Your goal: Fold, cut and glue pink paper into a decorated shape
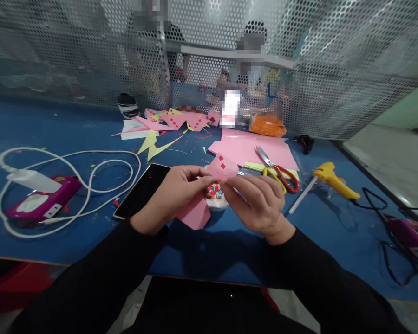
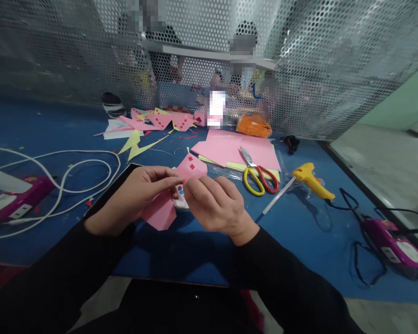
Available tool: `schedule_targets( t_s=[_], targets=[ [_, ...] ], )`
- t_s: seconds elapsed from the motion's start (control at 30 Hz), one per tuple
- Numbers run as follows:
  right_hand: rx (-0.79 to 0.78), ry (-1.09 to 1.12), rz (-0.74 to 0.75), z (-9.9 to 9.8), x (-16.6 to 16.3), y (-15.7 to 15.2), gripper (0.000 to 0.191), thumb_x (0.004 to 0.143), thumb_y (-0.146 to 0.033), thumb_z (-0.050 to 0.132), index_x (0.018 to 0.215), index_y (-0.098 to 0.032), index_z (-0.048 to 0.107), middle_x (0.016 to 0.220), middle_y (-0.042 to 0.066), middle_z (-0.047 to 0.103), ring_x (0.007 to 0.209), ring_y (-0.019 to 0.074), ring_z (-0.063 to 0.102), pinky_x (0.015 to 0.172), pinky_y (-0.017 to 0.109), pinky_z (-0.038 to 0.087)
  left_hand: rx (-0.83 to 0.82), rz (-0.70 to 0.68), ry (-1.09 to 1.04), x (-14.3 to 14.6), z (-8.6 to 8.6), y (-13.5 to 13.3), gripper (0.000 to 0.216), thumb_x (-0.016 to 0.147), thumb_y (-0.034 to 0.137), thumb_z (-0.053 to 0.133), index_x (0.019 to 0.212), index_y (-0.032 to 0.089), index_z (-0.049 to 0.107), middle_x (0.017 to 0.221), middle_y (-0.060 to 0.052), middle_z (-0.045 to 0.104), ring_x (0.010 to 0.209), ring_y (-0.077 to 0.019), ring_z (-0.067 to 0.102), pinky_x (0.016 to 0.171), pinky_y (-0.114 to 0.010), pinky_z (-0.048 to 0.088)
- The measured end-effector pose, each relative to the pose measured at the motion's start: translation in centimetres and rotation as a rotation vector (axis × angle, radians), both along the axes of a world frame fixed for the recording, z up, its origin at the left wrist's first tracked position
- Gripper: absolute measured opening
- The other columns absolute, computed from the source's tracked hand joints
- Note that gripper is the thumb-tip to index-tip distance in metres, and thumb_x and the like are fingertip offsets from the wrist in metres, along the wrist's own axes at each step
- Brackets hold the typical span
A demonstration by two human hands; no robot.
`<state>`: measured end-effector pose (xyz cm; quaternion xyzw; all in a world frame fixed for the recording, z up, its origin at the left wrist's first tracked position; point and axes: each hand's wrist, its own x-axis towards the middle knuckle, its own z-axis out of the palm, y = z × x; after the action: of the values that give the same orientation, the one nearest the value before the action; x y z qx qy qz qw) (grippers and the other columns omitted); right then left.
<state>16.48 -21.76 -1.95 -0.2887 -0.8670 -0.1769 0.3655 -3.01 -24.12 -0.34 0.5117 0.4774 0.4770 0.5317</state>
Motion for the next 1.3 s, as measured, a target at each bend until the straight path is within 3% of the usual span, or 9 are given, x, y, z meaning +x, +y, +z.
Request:
schedule_targets(
  t_s=[0.07, 0.2, 0.33, 0.47, 0.63, 0.87, 1.03, 1.3],
  targets=[
    [0.016, -0.002, 0.036, -0.2, 0.0, 0.0, 0.017, 0.095, -0.026, 0.063, 0.087, -0.035, 0.074, 0.088, -0.002, 0.078, 0.081, 0.0166, 0.069, 0.070, 0.035, 0.046, -0.002, -0.008, -0.021, 0.0, 0.0, 0.0, 0.018, 0.075, 0.033, 0.078, 0.070, 0.017, 0.071, 0.061, 0.001, 0.066, 0.057, -0.0105, 0.058, 0.061, -0.024, 0.047],
    [0.299, 0.005, 0.066, -0.7, 0.2, 0.1, 0.014, 0.094, -0.024, 0.066, 0.088, -0.035, 0.074, 0.088, -0.004, 0.079, 0.079, 0.0154, 0.070, 0.069, 0.034, 0.044, 0.003, -0.010, -0.029, 0.0, 0.2, 0.0, 0.015, 0.074, 0.031, 0.078, 0.073, 0.016, 0.072, 0.062, 0.001, 0.066, 0.058, -0.0103, 0.058, 0.061, -0.024, 0.046],
    [0.255, -0.021, 0.041, -0.7, 0.3, 0.0, 0.013, 0.093, -0.026, 0.066, 0.091, -0.036, 0.074, 0.089, -0.005, 0.079, 0.079, 0.0162, 0.069, 0.068, 0.036, 0.041, 0.007, 0.004, -0.033, 0.1, 0.2, 0.0, 0.015, 0.073, 0.029, 0.078, 0.074, 0.016, 0.072, 0.063, 0.000, 0.066, 0.058, -0.0100, 0.058, 0.060, -0.023, 0.046],
    [0.273, 0.116, 0.066, 0.1, -0.1, -0.4, 0.016, 0.088, -0.018, 0.071, 0.096, -0.032, 0.072, 0.090, -0.002, 0.077, 0.084, 0.0168, 0.067, 0.079, 0.035, 0.041, 0.013, 0.012, -0.036, 0.2, 0.3, -0.1, 0.016, 0.075, 0.030, 0.077, 0.076, 0.015, 0.072, 0.063, 0.001, 0.066, 0.058, -0.0099, 0.058, 0.061, -0.023, 0.047],
    [0.055, 0.317, -0.013, 0.6, -0.4, -0.3, 0.012, 0.090, -0.018, 0.069, 0.097, -0.028, 0.070, 0.098, 0.004, 0.072, 0.090, 0.0203, 0.065, 0.083, 0.038, 0.043, 0.106, 0.032, 0.099, 0.3, 0.6, -0.3, 0.016, 0.080, 0.030, 0.074, 0.080, 0.014, 0.071, 0.066, 0.001, 0.066, 0.060, -0.0098, 0.059, 0.061, -0.022, 0.048],
    [-0.110, 0.394, 0.030, 0.4, -0.8, 0.1, 0.005, 0.089, -0.020, 0.070, 0.089, -0.025, 0.070, 0.112, 0.006, 0.070, 0.108, 0.0240, 0.065, 0.093, 0.045, 0.049, 0.247, 0.063, 0.256, 0.4, 0.9, -0.5, 0.016, 0.085, 0.030, 0.069, 0.082, 0.014, 0.071, 0.069, 0.000, 0.067, 0.061, -0.0102, 0.060, 0.060, -0.022, 0.047],
    [-0.171, 0.397, 0.057, 0.2, -1.1, -0.1, 0.005, 0.088, -0.019, 0.070, 0.086, -0.023, 0.068, 0.122, 0.009, 0.069, 0.130, 0.0282, 0.057, 0.107, 0.051, 0.045, 0.353, 0.094, 0.368, 0.5, 0.8, -0.7, 0.015, 0.087, 0.028, 0.068, 0.081, 0.015, 0.073, 0.081, -0.002, 0.072, 0.068, -0.0114, 0.062, 0.064, -0.023, 0.047],
    [-0.247, 0.412, 0.030, 0.1, -1.1, -0.3, 0.002, 0.088, -0.023, 0.069, 0.087, -0.024, 0.069, 0.131, 0.008, 0.066, 0.139, 0.0279, 0.049, 0.114, 0.053, 0.039, 0.395, 0.107, 0.420, 0.6, 0.7, -0.6, 0.014, 0.087, 0.027, 0.067, 0.083, 0.016, 0.075, 0.086, -0.003, 0.074, 0.074, -0.0128, 0.063, 0.071, -0.025, 0.048]
  ],
)
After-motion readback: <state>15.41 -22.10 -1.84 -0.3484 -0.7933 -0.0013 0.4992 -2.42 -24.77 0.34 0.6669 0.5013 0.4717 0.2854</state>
